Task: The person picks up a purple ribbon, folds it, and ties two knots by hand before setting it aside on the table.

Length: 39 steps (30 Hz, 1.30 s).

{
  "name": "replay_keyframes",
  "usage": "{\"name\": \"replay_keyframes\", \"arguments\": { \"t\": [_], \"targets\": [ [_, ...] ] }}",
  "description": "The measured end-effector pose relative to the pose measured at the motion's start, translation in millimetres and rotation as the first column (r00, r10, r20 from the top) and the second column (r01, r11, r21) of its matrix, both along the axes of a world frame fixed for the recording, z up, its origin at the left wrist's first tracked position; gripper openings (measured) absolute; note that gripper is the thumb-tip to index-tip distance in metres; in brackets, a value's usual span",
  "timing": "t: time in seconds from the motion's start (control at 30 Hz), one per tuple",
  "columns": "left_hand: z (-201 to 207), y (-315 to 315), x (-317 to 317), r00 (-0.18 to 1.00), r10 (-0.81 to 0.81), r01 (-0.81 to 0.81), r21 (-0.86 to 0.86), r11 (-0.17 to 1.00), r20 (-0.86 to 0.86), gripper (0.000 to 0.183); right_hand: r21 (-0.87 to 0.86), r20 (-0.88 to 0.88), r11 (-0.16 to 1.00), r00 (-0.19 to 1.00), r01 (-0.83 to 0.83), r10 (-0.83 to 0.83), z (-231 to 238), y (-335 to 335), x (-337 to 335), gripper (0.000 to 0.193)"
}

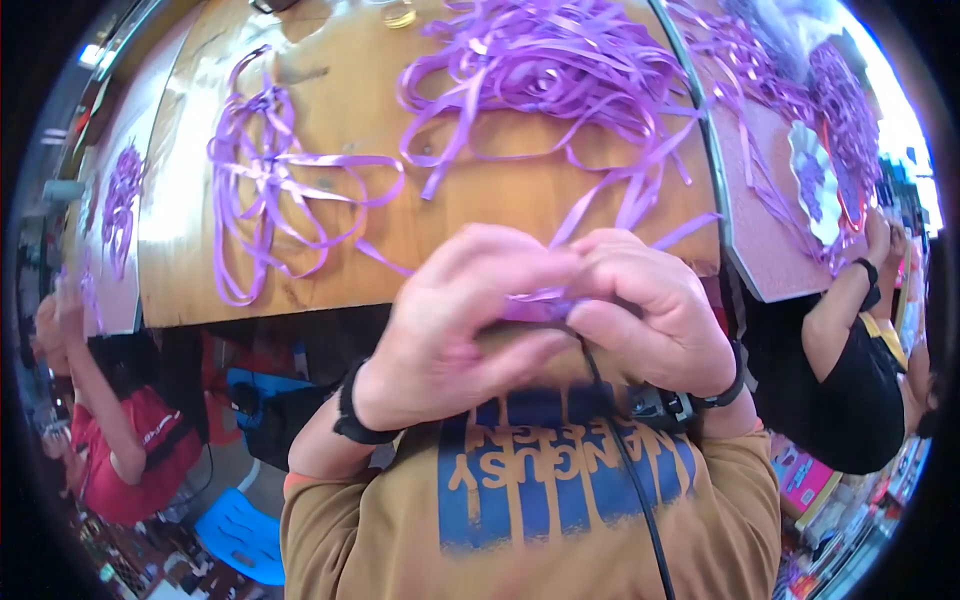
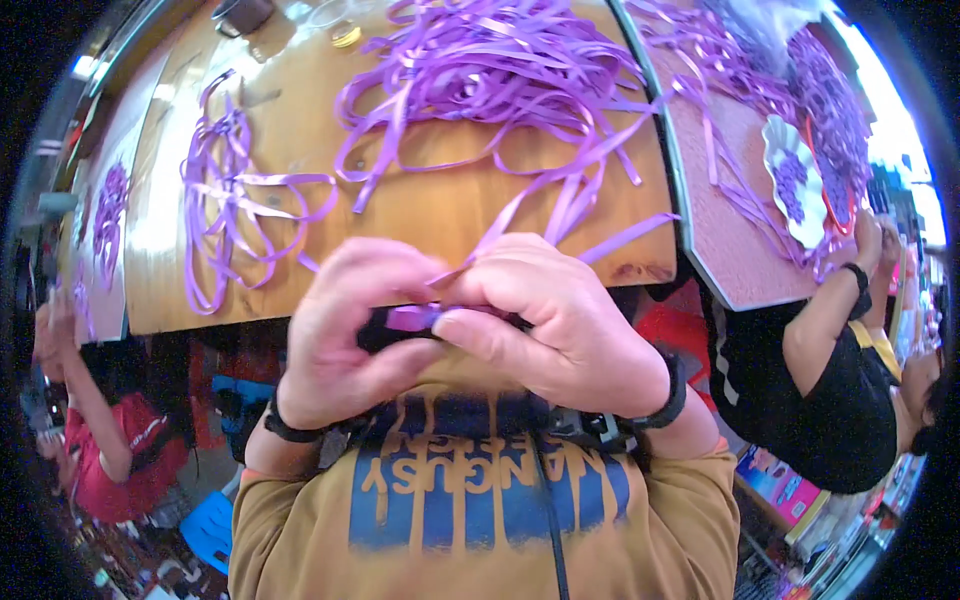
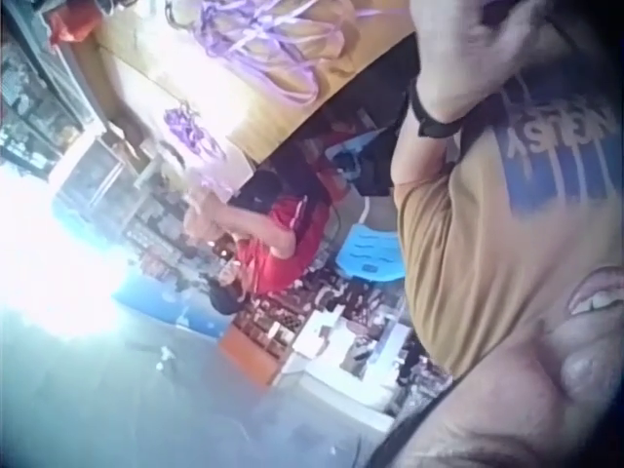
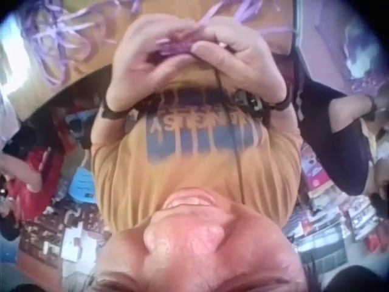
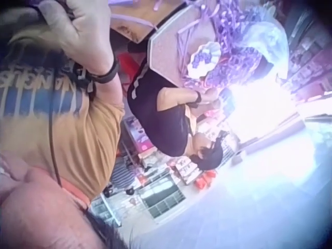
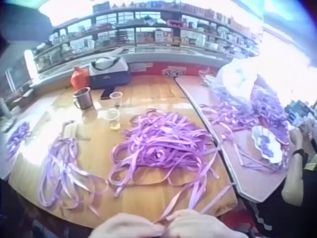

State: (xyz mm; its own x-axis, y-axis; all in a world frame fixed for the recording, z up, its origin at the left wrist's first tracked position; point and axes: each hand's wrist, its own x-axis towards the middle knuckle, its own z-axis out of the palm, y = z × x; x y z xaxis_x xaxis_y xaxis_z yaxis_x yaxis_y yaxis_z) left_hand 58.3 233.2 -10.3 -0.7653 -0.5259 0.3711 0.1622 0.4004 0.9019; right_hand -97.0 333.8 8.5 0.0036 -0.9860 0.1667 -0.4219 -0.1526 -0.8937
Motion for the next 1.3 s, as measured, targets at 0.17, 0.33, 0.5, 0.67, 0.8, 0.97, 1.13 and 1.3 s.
{"name": "replay_keyframes", "arguments": {
  "t": [0.17, 0.33, 0.5, 0.67, 0.8, 0.97, 1.13, 1.3],
  "targets": [
    [-7.2, -10.7, 5.0, 0.995, -0.091, 0.072, -0.333, 0.940, -0.043, 0.023, 0.150, 0.191, 0.989, 0.981, 0.000, -0.029, -1.7, 4.8, -4.1, 0.008],
    [5.3, -21.9, 47.3, 0.979, 0.205, -0.188, 0.380, 0.906, -0.002, 0.008, 0.094, 0.407, 0.926, 0.835, 0.365, -0.370, -1.1, 22.6, -39.0, 0.016],
    [2.8, -56.3, 120.8, 0.785, 0.582, -0.429, 0.493, 0.757, -0.210, 0.015, 0.005, 0.486, 0.767, 0.669, 0.641, -0.562, -4.6, 56.6, -119.0, 0.020],
    [-3.8, -90.5, 198.5, 0.621, 0.734, -0.619, 0.402, 0.674, -0.275, 0.017, -0.108, 0.750, 0.605, 0.464, 0.789, -0.472, -2.5, 96.0, -184.3, 0.016],
    [-10.8, -84.6, 195.2, 0.562, 0.768, -0.691, 0.335, 0.641, -0.307, 0.018, -0.160, 0.769, 0.504, 0.427, 0.849, -0.475, -7.8, 77.6, -161.4, 0.015],
    [-1.4, -69.6, 160.8, 0.586, 0.732, -0.535, 0.513, 0.672, -0.348, 0.021, 0.181, 0.916, 0.399, -0.006, 0.899, -0.402, 12.3, 44.2, -119.7, 0.016],
    [-3.7, -61.5, 182.9, 0.714, 0.544, -0.303, 0.505, 0.808, -0.441, 0.020, -0.114, 0.981, 0.864, -0.082, 0.490, 0.175, -27.6, 107.8, -195.9, 0.020],
    [2.9, -39.1, 155.6, 0.742, 0.665, -0.588, 0.398, 0.704, -0.079, 0.010, -0.113, 0.937, 0.813, 0.332, 0.571, -0.103, -24.3, 137.0, -207.0, 0.023]
  ]
}}
